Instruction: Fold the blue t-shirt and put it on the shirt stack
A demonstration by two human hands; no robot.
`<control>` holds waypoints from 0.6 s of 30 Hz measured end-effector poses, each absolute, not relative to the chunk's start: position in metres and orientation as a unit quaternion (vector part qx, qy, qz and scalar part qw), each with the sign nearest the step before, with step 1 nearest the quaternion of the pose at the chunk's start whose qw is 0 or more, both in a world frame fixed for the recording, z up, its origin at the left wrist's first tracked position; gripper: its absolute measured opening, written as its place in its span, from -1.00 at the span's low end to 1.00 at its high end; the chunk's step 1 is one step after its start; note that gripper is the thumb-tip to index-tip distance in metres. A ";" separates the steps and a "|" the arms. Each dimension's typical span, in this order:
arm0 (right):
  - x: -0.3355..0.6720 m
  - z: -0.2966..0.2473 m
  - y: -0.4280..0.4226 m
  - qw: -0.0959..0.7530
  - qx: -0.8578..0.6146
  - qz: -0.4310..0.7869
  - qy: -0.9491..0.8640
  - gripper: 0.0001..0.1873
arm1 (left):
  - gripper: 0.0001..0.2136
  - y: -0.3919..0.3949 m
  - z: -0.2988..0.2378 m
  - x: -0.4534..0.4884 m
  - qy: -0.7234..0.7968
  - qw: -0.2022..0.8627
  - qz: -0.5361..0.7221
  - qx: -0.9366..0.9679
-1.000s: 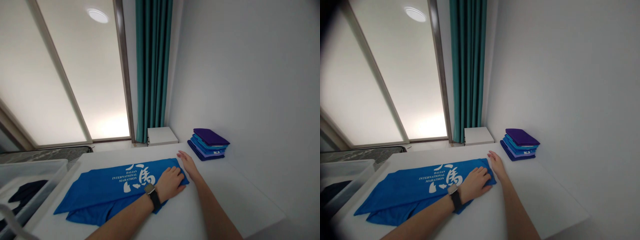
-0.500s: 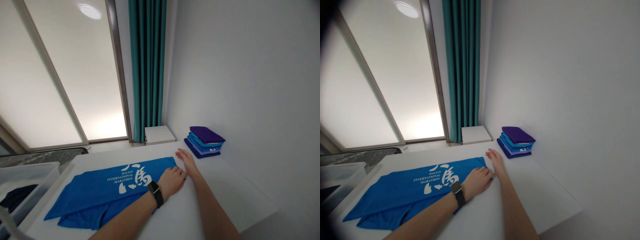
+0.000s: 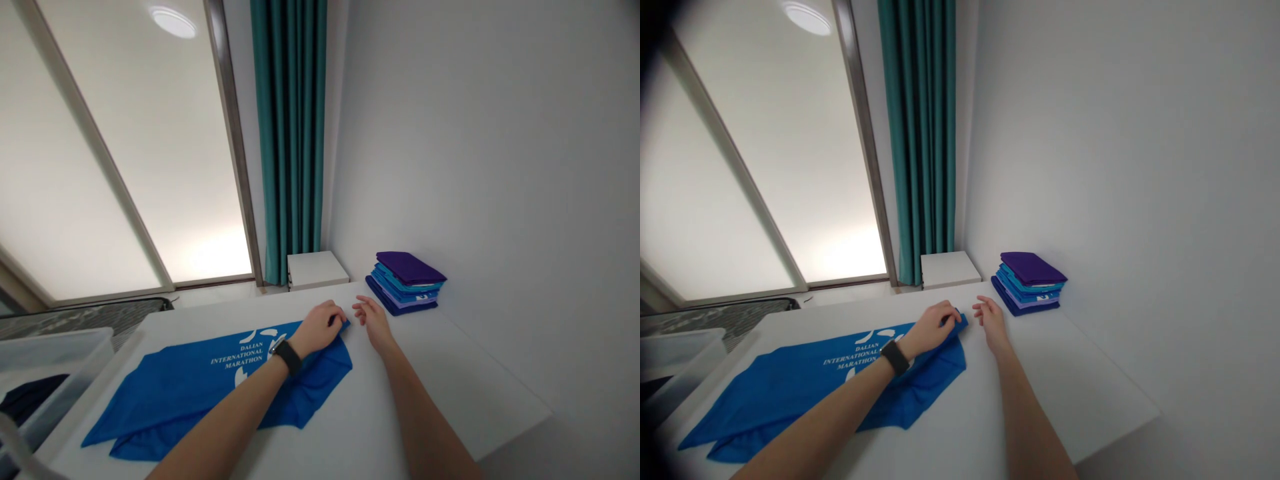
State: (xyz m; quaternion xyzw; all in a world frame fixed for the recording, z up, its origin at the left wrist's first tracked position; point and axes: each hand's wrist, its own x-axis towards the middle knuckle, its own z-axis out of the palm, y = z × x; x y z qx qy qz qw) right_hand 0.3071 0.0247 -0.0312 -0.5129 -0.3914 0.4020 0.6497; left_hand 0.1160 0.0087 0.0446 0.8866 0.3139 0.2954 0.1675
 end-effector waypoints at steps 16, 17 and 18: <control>0.279 -0.025 0.014 0.487 -0.543 0.437 -0.526 -0.29 | -0.72 0.029 0.104 0.095 0.325 0.201 0.341 0.859; 0.280 -0.026 0.015 0.488 -0.543 0.439 -0.524 -0.28 | -0.72 0.026 0.103 0.096 0.321 0.204 0.342 0.859; 0.281 -0.027 0.015 0.490 -0.543 0.439 -0.522 -0.27 | -0.72 0.021 0.101 0.096 0.315 0.209 0.339 0.861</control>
